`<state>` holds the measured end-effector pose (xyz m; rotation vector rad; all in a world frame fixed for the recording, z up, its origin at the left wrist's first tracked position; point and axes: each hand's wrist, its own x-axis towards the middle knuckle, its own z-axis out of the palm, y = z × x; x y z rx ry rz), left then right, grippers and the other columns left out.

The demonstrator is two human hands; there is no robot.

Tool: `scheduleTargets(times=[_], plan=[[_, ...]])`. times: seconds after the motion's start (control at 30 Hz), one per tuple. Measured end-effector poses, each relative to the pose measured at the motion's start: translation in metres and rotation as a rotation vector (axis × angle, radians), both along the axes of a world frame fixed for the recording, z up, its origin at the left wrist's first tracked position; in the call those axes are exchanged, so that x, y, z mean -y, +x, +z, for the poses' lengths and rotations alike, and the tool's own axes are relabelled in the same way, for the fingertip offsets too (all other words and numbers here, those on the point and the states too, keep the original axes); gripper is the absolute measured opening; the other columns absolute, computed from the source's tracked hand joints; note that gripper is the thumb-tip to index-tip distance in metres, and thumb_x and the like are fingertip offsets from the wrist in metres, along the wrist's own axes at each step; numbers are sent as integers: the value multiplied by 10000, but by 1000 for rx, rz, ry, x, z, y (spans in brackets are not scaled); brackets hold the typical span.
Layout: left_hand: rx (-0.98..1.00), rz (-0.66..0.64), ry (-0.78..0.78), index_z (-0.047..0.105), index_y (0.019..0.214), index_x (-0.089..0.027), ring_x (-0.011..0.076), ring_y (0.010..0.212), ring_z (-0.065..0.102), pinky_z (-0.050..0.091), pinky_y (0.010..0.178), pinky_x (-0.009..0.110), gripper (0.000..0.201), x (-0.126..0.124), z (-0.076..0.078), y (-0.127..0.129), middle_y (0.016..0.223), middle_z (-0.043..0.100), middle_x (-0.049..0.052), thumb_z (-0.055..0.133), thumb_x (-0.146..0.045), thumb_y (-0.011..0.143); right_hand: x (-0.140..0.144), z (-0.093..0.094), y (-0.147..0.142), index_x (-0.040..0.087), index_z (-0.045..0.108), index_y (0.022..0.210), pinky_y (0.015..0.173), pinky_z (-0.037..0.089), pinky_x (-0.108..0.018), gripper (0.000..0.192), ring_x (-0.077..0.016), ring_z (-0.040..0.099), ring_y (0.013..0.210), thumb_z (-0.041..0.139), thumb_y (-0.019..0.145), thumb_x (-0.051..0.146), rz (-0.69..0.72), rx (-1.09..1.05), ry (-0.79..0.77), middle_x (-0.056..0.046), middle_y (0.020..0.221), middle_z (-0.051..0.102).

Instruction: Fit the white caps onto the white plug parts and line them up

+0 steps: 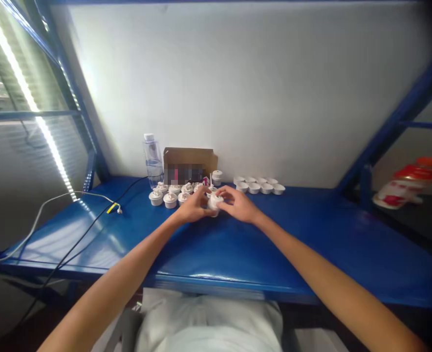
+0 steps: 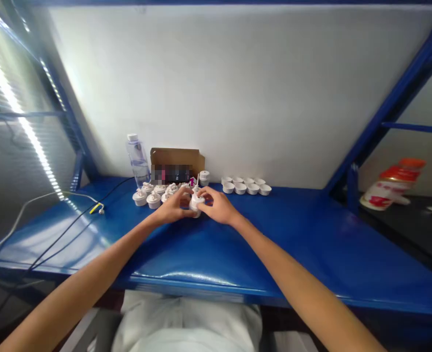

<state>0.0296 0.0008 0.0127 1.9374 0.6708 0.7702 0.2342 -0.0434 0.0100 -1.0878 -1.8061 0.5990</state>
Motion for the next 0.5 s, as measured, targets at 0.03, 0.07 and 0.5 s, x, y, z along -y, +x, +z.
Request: scheduleTargets(times=[0.03, 0.07, 0.5], plan=[[43, 8, -53, 495, 1165, -199, 213, 877, 687, 535, 842, 385, 624, 0, 3, -1, 911, 691, 36, 845, -252, 651, -2, 0, 2, 224, 637, 1060, 825, 573, -349, 269, -200, 688, 887, 668, 796, 266, -1, -58, -31, -33, 1009, 704], [93, 19, -108, 500, 1154, -201, 208, 878, 688, 539, 834, 379, 615, 1, 6, -2, 926, 688, 38, 848, -260, 652, -3, 1, 5, 224, 629, 1068, 813, 577, -348, 282, -196, 689, 866, 664, 792, 269, 5, -105, -60, -30, 991, 701], [194, 11, -330, 628, 1006, -160, 154, 739, 656, 504, 681, 271, 453, 5, 18, -3, 847, 676, 53, 696, -563, 812, 10, 8, -6, 200, 660, 1048, 648, 593, -347, 352, -224, 714, 684, 699, 819, 465, -49, -160, -73, -45, 794, 732]])
